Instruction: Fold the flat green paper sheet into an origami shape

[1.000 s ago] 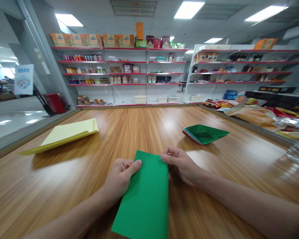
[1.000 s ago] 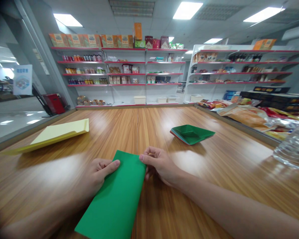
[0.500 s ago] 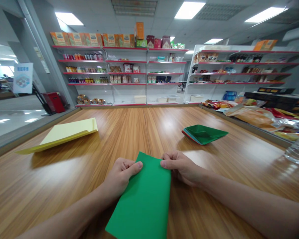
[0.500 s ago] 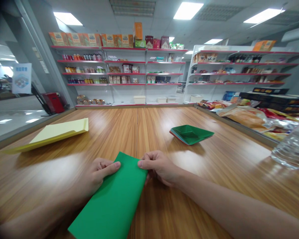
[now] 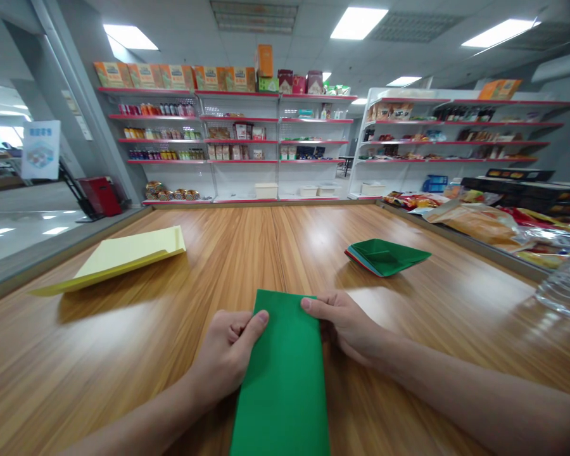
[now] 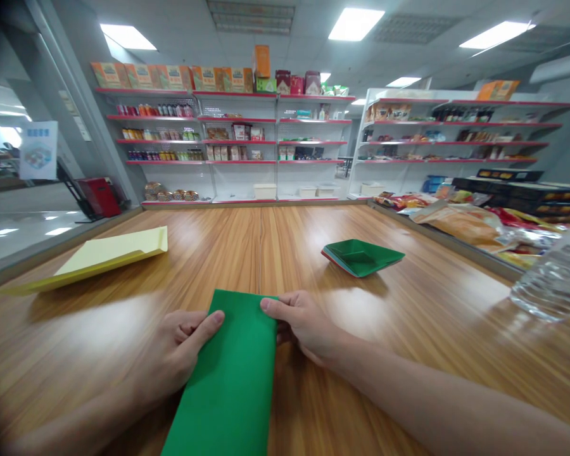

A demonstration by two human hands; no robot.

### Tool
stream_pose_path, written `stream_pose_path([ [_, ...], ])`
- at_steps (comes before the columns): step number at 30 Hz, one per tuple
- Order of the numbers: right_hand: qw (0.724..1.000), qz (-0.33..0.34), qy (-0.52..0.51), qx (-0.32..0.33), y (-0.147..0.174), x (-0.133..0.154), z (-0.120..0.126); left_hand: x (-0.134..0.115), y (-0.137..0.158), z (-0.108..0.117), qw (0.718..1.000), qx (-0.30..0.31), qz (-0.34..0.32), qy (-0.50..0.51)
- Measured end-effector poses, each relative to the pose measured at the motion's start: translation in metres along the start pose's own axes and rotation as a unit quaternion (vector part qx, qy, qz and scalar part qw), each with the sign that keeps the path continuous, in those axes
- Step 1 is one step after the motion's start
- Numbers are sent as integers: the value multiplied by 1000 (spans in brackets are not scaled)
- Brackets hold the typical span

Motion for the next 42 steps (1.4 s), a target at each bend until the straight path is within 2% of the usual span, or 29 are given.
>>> stream_pose_path([
  [8, 999, 39, 24, -10, 6, 7, -1, -8, 2, 0, 999, 5, -47, 8],
  [15, 993, 79, 46, -73, 3, 3, 4, -10, 3, 2, 994, -25, -98, -37],
  [21, 992, 76, 30, -91, 5, 7, 5, -11, 3, 0, 996, -1, -86, -29],
  [30, 998, 52, 17, -29, 2, 1, 2, -5, 0, 3, 996, -30, -71, -34],
  [34, 997, 54, 24, -41, 4, 1, 3, -5, 0, 2, 996, -15, -73, -47],
  [42, 999, 41, 17, -17, 7, -4, -2, -8, 2, -2, 998, 15, -65, 5],
])
Point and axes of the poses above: each hand's wrist, its own y-axis away from the middle knuckle, its own z-axis out of the back of the hand, x = y × z, the point moved 3 cm from there along -y, towards the middle knuckle, and after that the axes turned 11 degrees about -x, right-handed, at the moved point
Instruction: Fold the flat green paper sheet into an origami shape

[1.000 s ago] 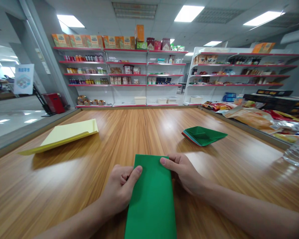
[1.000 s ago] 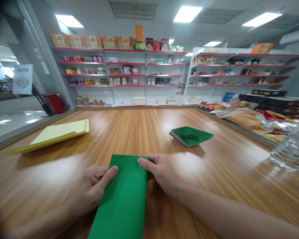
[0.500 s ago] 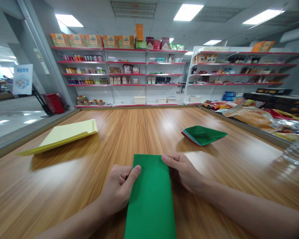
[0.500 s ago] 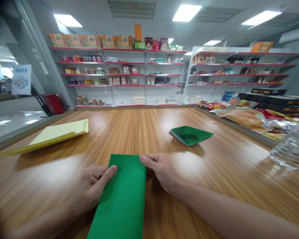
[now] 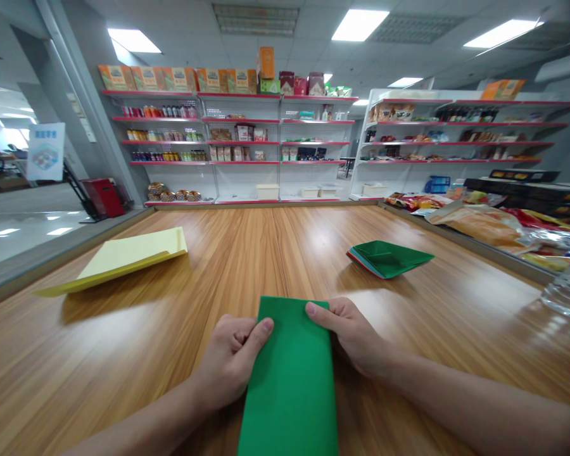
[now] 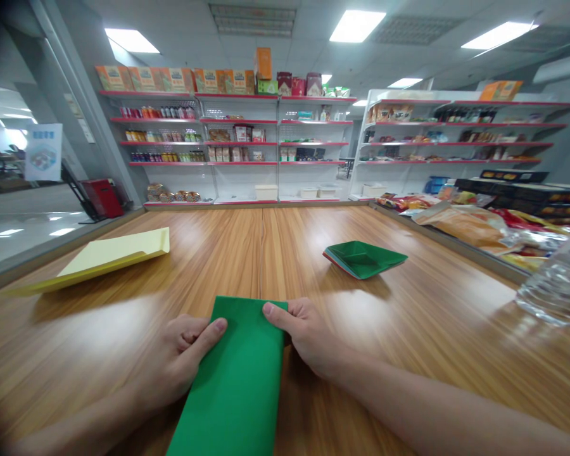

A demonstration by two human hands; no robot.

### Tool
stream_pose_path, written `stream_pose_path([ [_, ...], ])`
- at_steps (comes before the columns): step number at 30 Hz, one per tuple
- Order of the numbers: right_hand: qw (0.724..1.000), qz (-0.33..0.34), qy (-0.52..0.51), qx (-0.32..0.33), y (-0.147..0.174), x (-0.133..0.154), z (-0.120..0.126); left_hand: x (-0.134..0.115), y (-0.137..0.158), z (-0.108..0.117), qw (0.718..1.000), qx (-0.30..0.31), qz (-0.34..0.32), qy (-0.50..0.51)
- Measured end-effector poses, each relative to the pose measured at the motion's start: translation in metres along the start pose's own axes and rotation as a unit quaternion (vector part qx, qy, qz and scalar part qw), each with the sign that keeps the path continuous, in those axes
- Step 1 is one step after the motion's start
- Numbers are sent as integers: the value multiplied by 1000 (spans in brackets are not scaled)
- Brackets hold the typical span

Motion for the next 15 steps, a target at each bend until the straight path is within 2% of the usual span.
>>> stream_pose_path([
  [9, 998, 45, 43, 9, 3, 5, 0, 14, 0, -2, 992, 41, 84, 85],
  [15, 994, 69, 81, 14, 3, 7, 0, 19, -4, -5, 964, 53, 156, 207],
])
Point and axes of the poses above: each hand's wrist, its own y-axis away from the middle knuckle, its own z-axis out of the back of the hand, x = y × z, the point moved 3 cm from there along -y, towards the middle knuckle, and after that the axes turned 11 degrees about -x, right-handed, at the moved point
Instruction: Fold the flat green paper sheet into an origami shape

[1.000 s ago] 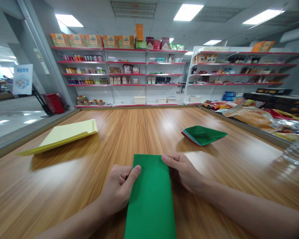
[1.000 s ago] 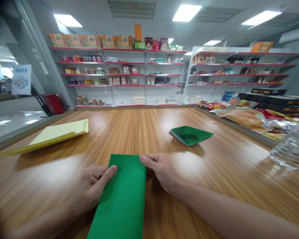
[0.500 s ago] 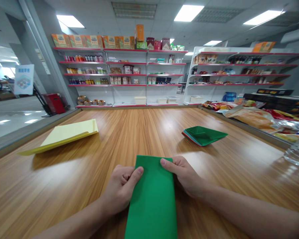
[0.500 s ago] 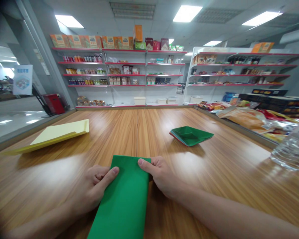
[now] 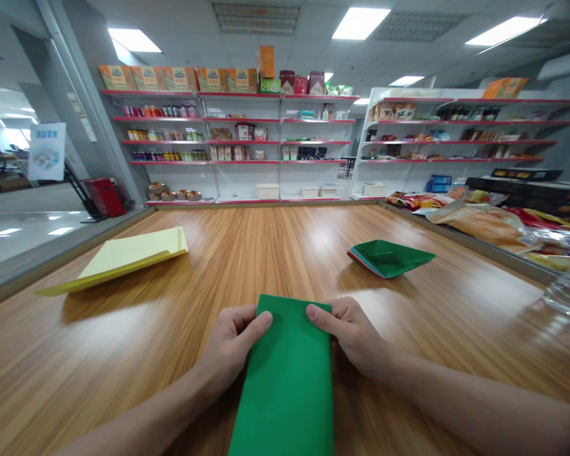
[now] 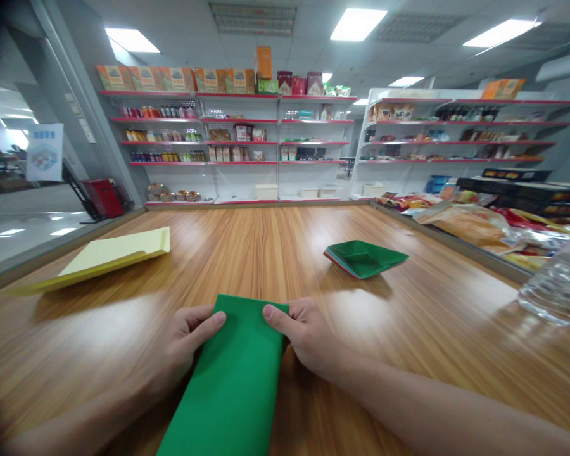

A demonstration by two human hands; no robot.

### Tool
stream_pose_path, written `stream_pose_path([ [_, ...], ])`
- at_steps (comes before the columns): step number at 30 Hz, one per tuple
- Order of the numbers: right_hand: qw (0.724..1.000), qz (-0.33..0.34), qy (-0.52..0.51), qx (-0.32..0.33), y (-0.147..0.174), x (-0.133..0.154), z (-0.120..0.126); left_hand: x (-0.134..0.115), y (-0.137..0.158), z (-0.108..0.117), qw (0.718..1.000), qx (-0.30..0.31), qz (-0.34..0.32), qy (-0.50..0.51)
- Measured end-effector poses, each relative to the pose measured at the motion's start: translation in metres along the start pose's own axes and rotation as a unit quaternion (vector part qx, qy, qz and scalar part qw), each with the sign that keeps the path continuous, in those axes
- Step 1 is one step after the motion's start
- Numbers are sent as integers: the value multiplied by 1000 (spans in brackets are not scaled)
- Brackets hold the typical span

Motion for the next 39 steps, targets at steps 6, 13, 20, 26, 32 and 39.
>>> stream_pose_path([
  [6, 1000, 7, 20, -7, -1, -4, 1, 0, 0, 0, 995, -61, -25, -76],
  [13, 999, 16, 35, -16, -1, -6, 1, -5, 2, -2, 996, -49, -34, -60],
  [20, 999, 18, 33, -22, 0, -5, 0, -5, 4, -1, 996, -51, -18, -66],
  [26, 998, 15, 36, -43, 1, -6, -1, -6, 5, -2, 996, -53, -15, -67],
  [32, 995, -4, -9, -97, 1, -7, -1, -2, 5, -3, 994, -55, -47, -88],
  [39, 995, 33, 27, -88, 2, -4, -1, -5, 5, -5, 991, -50, -80, -94],
])
Point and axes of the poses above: each hand's wrist, its own y-axis away from the middle knuckle, its own z-axis out of the back of the hand, x = y × z, the point moved 3 cm from there along -y, towards the middle knuckle, and after that the axes turned 11 degrees about -x, right-handed, at the moved point
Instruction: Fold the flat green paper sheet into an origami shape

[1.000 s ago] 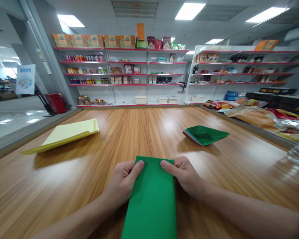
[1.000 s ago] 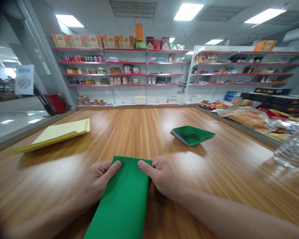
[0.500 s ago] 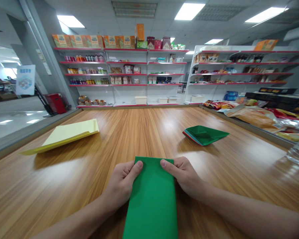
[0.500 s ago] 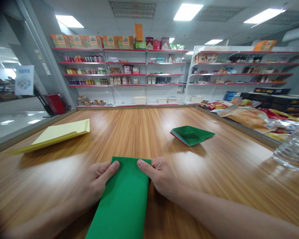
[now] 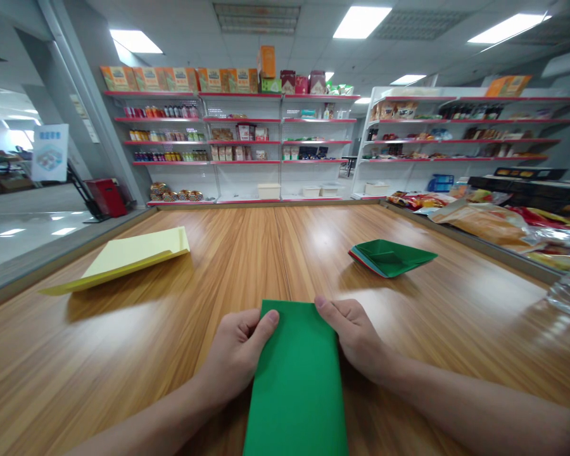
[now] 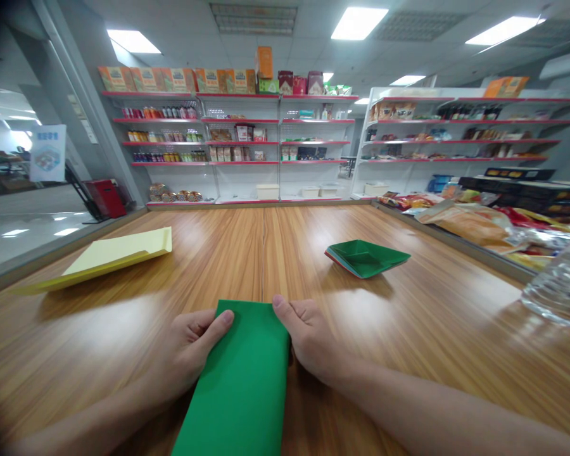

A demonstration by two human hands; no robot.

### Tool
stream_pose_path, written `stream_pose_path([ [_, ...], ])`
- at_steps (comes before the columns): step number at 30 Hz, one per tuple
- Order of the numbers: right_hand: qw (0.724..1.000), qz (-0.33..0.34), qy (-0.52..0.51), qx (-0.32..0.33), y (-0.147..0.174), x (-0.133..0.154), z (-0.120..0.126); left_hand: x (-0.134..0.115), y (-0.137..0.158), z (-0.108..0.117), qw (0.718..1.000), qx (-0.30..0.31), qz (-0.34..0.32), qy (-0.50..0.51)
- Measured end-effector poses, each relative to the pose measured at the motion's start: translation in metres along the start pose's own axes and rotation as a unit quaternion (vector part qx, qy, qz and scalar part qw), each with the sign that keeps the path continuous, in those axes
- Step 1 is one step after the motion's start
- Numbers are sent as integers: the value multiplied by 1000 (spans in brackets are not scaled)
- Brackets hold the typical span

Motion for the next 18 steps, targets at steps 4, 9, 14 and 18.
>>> stream_pose_path([
  [4, 999, 26, 26, 10, -2, 1, 1, -2, -1, 1, 999, -19, 32, 7],
  [9, 999, -6, 19, 29, -3, -1, 1, -2, 1, 2, 999, -42, 29, 0],
  [14, 998, -13, 7, 57, -1, -1, -1, -2, -1, 0, 995, -1, 63, 81],
  [18, 998, -3, 26, 59, -1, -2, 0, 5, -6, -1, 991, 1, 87, 101],
])
Point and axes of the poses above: each hand's wrist, its own y-axis away from the middle knuckle, its own z-axis out of the back of the hand, x = y × z, the point moved 3 cm from there along -y, towards the middle knuckle, and after that the axes turned 11 degrees about -x, right-handed, at the moved point
